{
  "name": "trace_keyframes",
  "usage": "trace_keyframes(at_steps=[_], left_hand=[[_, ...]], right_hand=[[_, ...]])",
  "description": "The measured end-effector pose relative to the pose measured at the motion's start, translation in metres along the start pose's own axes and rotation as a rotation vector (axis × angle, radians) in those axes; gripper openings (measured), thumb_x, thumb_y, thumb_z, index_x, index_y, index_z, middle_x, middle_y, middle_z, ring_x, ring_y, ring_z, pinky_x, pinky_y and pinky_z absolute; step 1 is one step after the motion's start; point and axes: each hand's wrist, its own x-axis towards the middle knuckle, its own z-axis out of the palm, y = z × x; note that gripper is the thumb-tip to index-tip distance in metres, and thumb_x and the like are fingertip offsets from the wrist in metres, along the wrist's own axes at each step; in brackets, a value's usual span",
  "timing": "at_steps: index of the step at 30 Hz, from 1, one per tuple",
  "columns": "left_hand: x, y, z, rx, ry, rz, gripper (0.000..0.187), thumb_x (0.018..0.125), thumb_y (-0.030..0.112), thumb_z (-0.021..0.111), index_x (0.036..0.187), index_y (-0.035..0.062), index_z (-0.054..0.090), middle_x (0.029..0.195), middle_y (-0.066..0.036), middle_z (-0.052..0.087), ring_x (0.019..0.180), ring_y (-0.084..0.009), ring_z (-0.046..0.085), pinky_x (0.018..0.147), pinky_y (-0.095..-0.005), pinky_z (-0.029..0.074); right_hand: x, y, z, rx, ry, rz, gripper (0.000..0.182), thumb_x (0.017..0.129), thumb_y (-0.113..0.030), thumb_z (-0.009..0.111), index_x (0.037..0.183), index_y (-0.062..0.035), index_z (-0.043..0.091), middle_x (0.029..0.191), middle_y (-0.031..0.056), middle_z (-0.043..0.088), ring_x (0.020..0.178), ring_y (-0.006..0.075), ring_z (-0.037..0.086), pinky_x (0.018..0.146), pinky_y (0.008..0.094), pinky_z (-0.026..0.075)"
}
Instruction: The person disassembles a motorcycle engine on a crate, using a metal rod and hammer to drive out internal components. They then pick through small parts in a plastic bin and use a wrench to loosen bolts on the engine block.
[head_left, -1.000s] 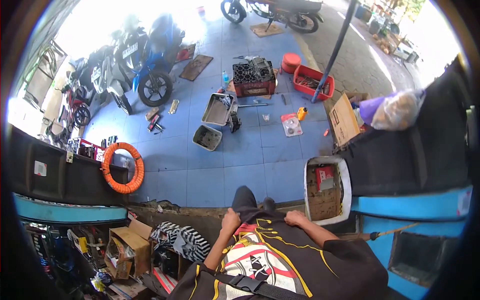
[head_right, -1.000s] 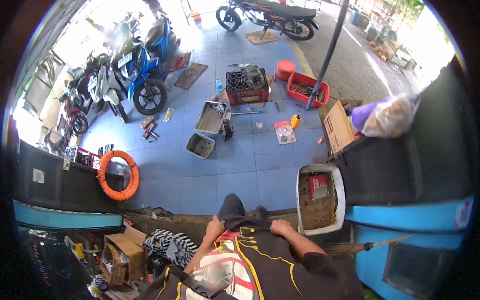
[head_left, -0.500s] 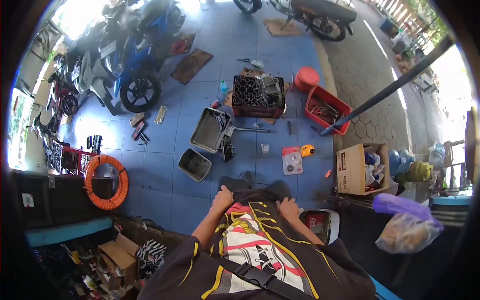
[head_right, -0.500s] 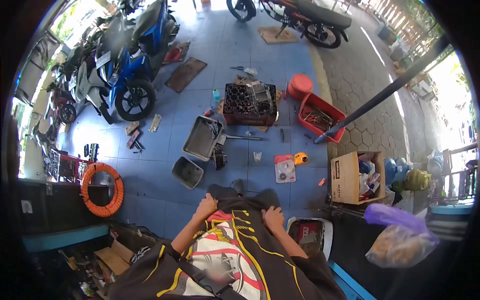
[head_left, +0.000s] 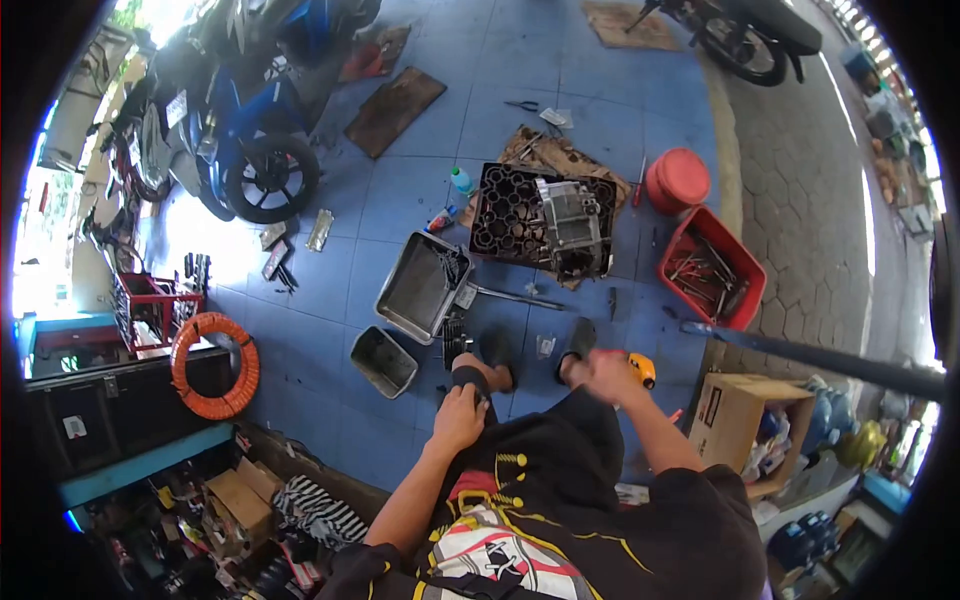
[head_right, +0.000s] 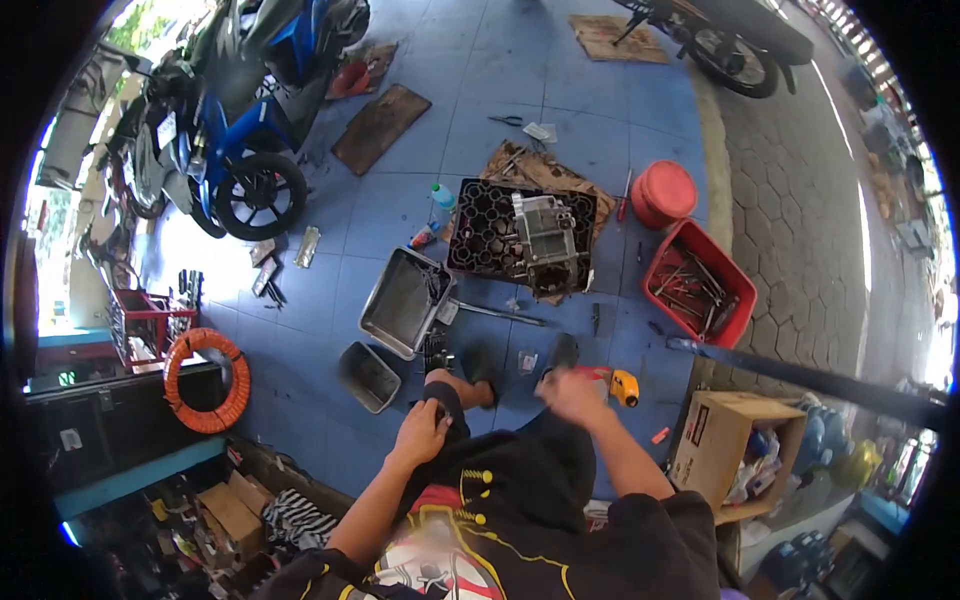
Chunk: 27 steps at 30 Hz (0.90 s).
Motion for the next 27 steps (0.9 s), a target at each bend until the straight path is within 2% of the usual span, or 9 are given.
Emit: trace_keyframes(at_steps=[2,5,8,10,12,16,22,23,27], left_hand=[[0.072,0.002,0.019,-0.349,0.176,0.183,0.025,0.085,0.016,0.063,0.103,0.0014,0.054,0.093,-0.020,0.059,0.093,-0.0371,0.059,0.081,-0.0467,0.047],[0.198,-0.010,0.082,-0.503,0.340,0.093,0.019,0.084,0.014,0.066,0.096,0.0003,0.059,0.084,-0.014,0.064,0.078,-0.0262,0.064,0.072,-0.0379,0.049],[0.307,-0.017,0.141,-0.789,0.377,-0.032,0.021,0.087,0.014,0.066,0.100,-0.0017,0.061,0.084,-0.010,0.066,0.076,-0.0188,0.065,0.066,-0.0317,0.051],[0.363,-0.029,0.168,-0.981,0.367,-0.089,0.024,0.089,0.015,0.066,0.105,-0.0028,0.061,0.086,-0.008,0.066,0.077,-0.0160,0.064,0.063,-0.0288,0.051],[0.393,-0.036,0.168,-1.238,0.132,-0.028,0.026,0.091,0.014,0.065,0.109,-0.0040,0.062,0.089,-0.008,0.067,0.076,-0.0160,0.066,0.060,-0.0258,0.052],[0.438,-0.052,0.178,-1.307,0.100,0.155,0.028,0.085,0.009,0.072,0.108,-0.0057,0.064,0.086,-0.010,0.069,0.075,-0.0146,0.067,0.065,-0.0260,0.054],[0.451,-0.048,0.203,-1.299,0.183,0.401,0.033,0.079,-0.001,0.074,0.110,-0.0058,0.065,0.094,-0.012,0.070,0.082,-0.0146,0.067,0.076,-0.0274,0.056],[0.454,-0.047,0.206,-1.295,0.191,0.396,0.034,0.077,-0.003,0.075,0.110,-0.0058,0.065,0.095,-0.012,0.070,0.083,-0.0137,0.066,0.076,-0.0265,0.056],[0.447,-0.041,0.214,-1.374,0.211,0.370,0.035,0.077,-0.003,0.075,0.110,-0.0064,0.066,0.095,-0.012,0.070,0.083,-0.0133,0.066,0.077,-0.0253,0.055]], right_hand=[[0.085,0.058,-0.002,0.217,0.447,0.116,0.035,0.086,-0.033,0.063,0.089,0.0010,0.060,0.085,0.0265,0.062,0.079,0.0420,0.062,0.070,0.0468,0.049],[0.191,0.114,-0.017,0.269,0.994,-0.013,0.026,0.094,-0.023,0.059,0.099,0.0025,0.062,0.080,0.0179,0.065,0.071,0.0272,0.064,0.065,0.0367,0.049],[0.261,0.158,0.001,0.548,1.028,0.093,0.028,0.097,-0.022,0.056,0.106,0.0037,0.062,0.081,0.0083,0.064,0.073,0.0152,0.062,0.066,0.0301,0.049],[0.290,0.170,0.018,0.688,1.115,-0.109,0.029,0.098,-0.020,0.054,0.111,0.0051,0.059,0.088,0.0038,0.063,0.079,0.0110,0.059,0.071,0.0252,0.048],[0.303,0.184,0.041,0.746,1.101,-0.205,0.029,0.098,-0.019,0.053,0.114,0.0049,0.058,0.092,0.0046,0.063,0.085,0.0119,0.059,0.075,0.0250,0.047],[0.297,0.208,0.067,0.643,1.085,-0.461,0.033,0.100,-0.019,0.049,0.121,0.0052,0.054,0.099,0.0081,0.062,0.098,0.0144,0.057,0.088,0.0268,0.044],[0.295,0.239,0.066,0.454,0.931,-0.296,0.042,0.102,-0.030,0.042,0.116,0.0063,0.059,0.103,0.0093,0.063,0.101,0.0143,0.056,0.096,0.0279,0.039],[0.302,0.241,0.065,0.824,0.869,-0.164,0.044,0.102,-0.034,0.043,0.110,0.0052,0.062,0.101,0.0078,0.063,0.098,0.0128,0.055,0.093,0.0270,0.039],[0.321,0.256,0.072,0.631,0.904,-0.160,0.040,0.099,-0.033,0.049,0.107,0.0039,0.063,0.095,0.0036,0.063,0.089,0.0108,0.053,0.084,0.0262,0.041]])
